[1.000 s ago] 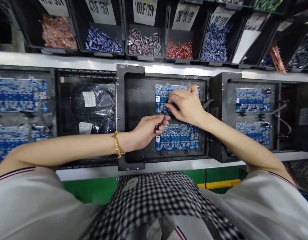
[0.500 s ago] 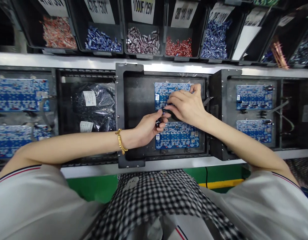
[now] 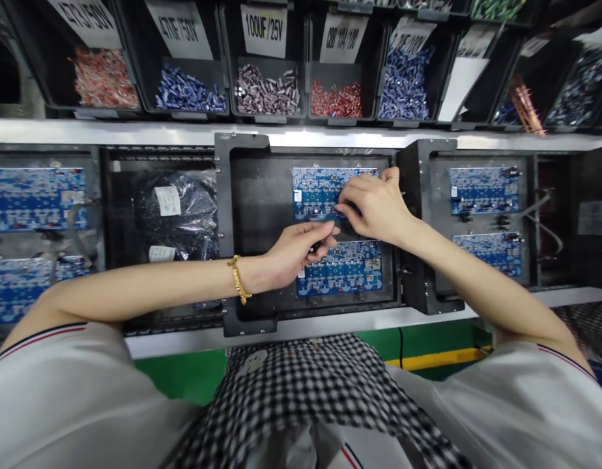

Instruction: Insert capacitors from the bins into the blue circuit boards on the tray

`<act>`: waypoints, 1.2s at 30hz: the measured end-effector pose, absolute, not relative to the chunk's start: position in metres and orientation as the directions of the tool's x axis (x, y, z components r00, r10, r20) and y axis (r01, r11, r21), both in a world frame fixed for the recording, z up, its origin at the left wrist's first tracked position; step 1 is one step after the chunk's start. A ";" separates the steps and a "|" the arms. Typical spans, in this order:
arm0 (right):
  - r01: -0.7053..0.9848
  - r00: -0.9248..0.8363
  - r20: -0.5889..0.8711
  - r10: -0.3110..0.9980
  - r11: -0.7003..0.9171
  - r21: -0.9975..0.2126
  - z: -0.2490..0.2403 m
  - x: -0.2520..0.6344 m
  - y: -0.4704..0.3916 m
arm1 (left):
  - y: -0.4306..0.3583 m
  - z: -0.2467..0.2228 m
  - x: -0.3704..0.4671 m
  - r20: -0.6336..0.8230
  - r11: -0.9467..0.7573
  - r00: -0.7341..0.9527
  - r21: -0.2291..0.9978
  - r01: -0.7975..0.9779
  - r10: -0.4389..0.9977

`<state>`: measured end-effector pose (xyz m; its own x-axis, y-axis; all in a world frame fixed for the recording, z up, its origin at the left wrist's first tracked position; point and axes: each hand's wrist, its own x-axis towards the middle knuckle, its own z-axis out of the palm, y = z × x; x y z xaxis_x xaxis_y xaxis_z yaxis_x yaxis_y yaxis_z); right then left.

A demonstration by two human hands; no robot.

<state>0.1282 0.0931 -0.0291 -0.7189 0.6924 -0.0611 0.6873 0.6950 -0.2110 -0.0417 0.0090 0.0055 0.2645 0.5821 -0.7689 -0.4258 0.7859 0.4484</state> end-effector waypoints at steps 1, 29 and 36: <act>0.684 -0.724 -0.065 0.687 0.701 -0.200 -0.029 0.128 0.093 | 0.010 0.005 -0.042 -0.773 0.786 0.264 0.439 -0.435 0.577; 0.632 -0.689 -0.007 0.724 0.596 -0.496 -0.006 0.130 0.073 | 0.009 0.008 -0.033 -0.816 0.768 0.181 0.406 -0.495 0.549; 0.709 -0.648 -0.036 0.761 0.585 -0.393 -0.001 0.151 0.077 | 0.006 0.015 -0.023 -0.798 0.793 0.253 0.397 -0.462 0.547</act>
